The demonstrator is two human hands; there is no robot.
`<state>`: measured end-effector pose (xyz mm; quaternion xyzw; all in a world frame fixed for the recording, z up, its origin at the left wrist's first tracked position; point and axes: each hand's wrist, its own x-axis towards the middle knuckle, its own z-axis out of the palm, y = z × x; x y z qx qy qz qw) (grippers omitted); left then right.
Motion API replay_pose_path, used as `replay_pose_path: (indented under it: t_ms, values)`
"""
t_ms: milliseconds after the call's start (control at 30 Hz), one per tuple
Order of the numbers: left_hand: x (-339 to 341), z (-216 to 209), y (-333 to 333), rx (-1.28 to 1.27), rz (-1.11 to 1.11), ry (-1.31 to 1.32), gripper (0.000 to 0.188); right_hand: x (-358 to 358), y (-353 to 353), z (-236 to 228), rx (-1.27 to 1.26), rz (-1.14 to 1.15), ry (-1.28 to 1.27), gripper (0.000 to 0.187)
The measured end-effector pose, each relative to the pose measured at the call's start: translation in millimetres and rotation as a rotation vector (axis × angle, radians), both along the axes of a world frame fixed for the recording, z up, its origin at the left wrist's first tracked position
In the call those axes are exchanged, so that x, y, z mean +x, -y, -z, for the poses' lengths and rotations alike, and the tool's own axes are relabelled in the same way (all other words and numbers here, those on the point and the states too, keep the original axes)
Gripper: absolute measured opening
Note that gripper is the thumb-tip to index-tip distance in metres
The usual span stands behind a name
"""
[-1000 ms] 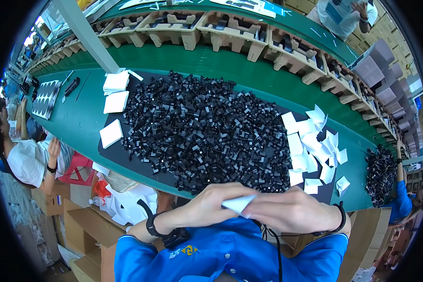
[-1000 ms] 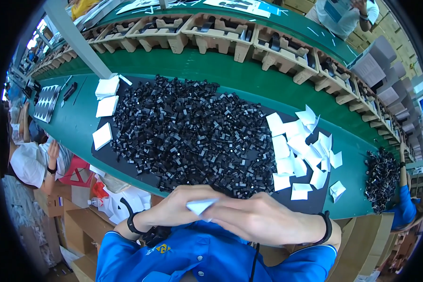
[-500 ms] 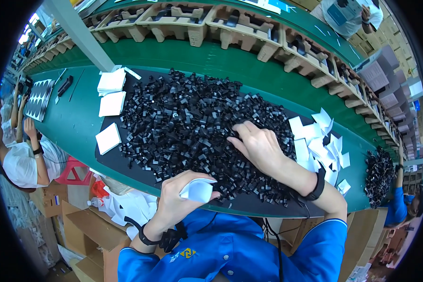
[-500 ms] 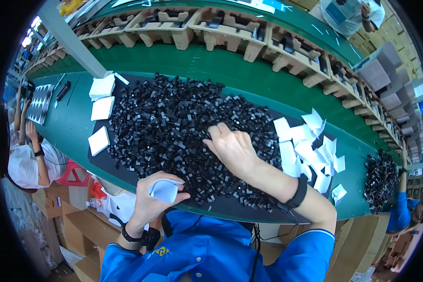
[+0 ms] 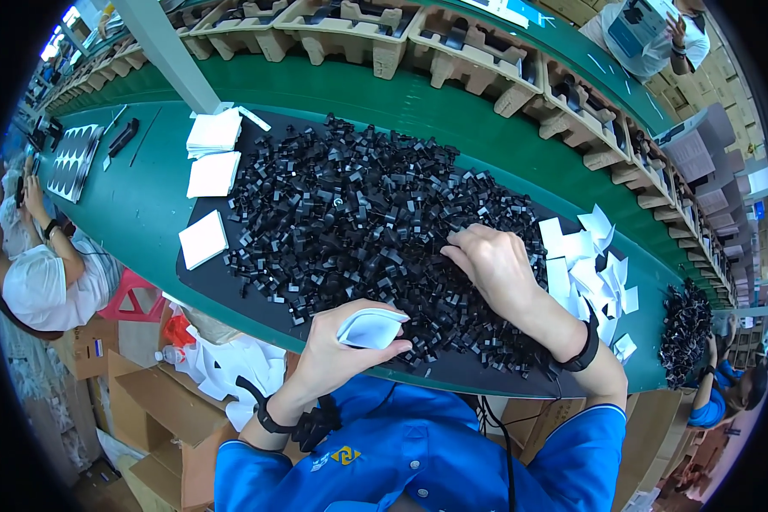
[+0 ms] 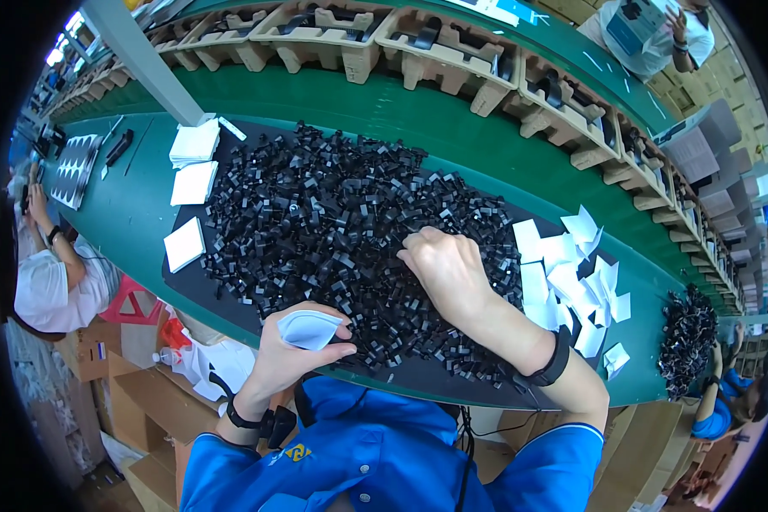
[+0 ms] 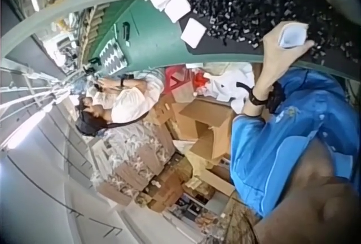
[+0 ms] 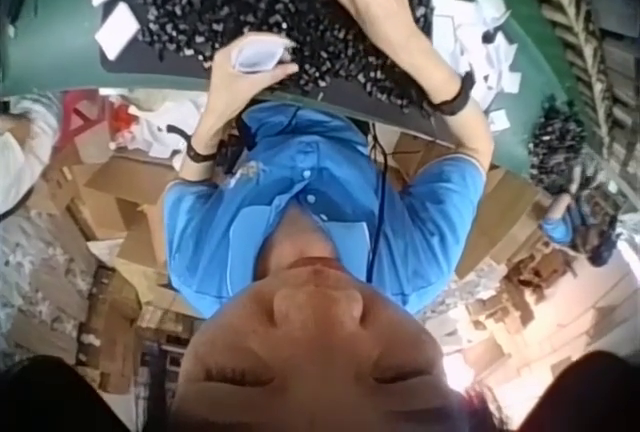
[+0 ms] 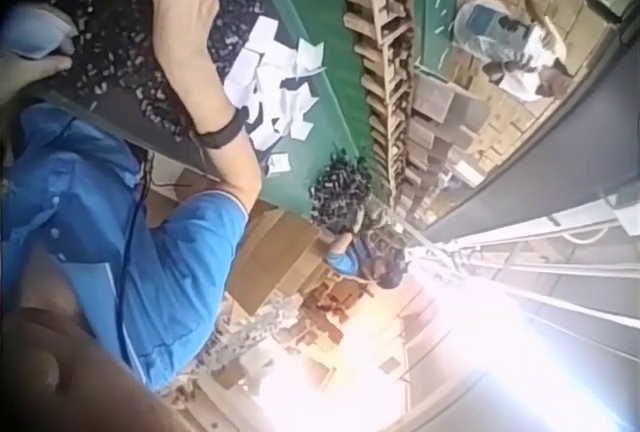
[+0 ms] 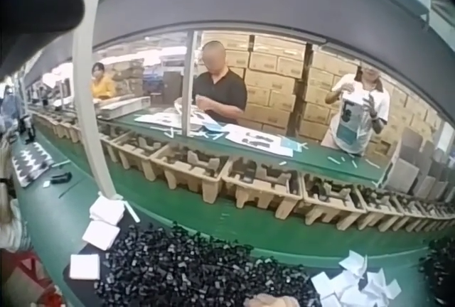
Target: The person picks up a small black component and wraps it in a white paper square by hand, repeating this process for several items. After wrapping a batch, the person gathers the wrapped components and places them into a cardboard box.
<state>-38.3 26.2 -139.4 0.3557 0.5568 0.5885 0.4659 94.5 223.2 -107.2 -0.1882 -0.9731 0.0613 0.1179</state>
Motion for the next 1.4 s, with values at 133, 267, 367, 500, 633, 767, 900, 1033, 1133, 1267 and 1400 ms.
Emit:
replay_pose_path:
  t_ms: [133, 267, 367, 500, 633, 767, 900, 1033, 1133, 1267, 1400]
  values:
    - [3.0, -1.7, -2.6, 0.007, 0.033, -0.012, 0.03, 11.9, -2.7, -9.6, -0.214, -0.013, -0.107, 0.012]
    - [3.9, -8.0, -6.4, 0.063, 0.063, -0.147, 0.029, 32.6, 31.7, -69.3, -0.534, -0.197, -0.206, 0.012]
    - [7.3, -19.7, -14.7, 0.143, 0.143, -0.262, 0.029, 45.5, 69.9, -80.9, -0.356, -0.384, -0.27, 0.015]
    - [18.0, -24.3, -18.4, 0.241, 0.195, -0.383, 0.03, 53.7, 76.5, -86.7, -0.2, -0.421, -0.046, 0.033]
    - [24.9, -23.2, -15.8, 0.214, 0.211, -0.414, 0.03, 59.6, 86.7, -96.4, -0.199, -0.349, 0.178, 0.038]
    - [29.5, -25.2, -19.2, 0.298, 0.209, -0.463, 0.032, 59.5, 85.7, -90.8, -0.234, -0.334, 0.275, 0.036]
    - [35.9, -28.0, -28.8, 0.474, 0.143, -0.58, 0.043, 56.0, 92.8, -73.9, -0.073, -0.33, 0.367, 0.028]
    - [35.9, -29.4, -32.7, 0.502, 0.045, -0.541, 0.061, 54.6, 75.4, -85.8, -0.187, -0.23, 0.221, 0.017]
    - [31.6, -25.1, -28.6, 0.389, 0.024, -0.412, 0.075, 49.9, 66.0, -83.2, -0.216, -0.223, 0.214, 0.017]
    - [30.4, -13.6, -25.4, 0.428, -0.074, -0.326, 0.087, 47.7, 66.3, -76.0, -0.284, -0.161, -0.184, 0.022]
    - [35.1, -30.6, -22.4, 0.361, -0.129, 0.07, 0.079, 43.2, 47.4, -55.5, -0.413, -0.234, -0.473, 0.032]
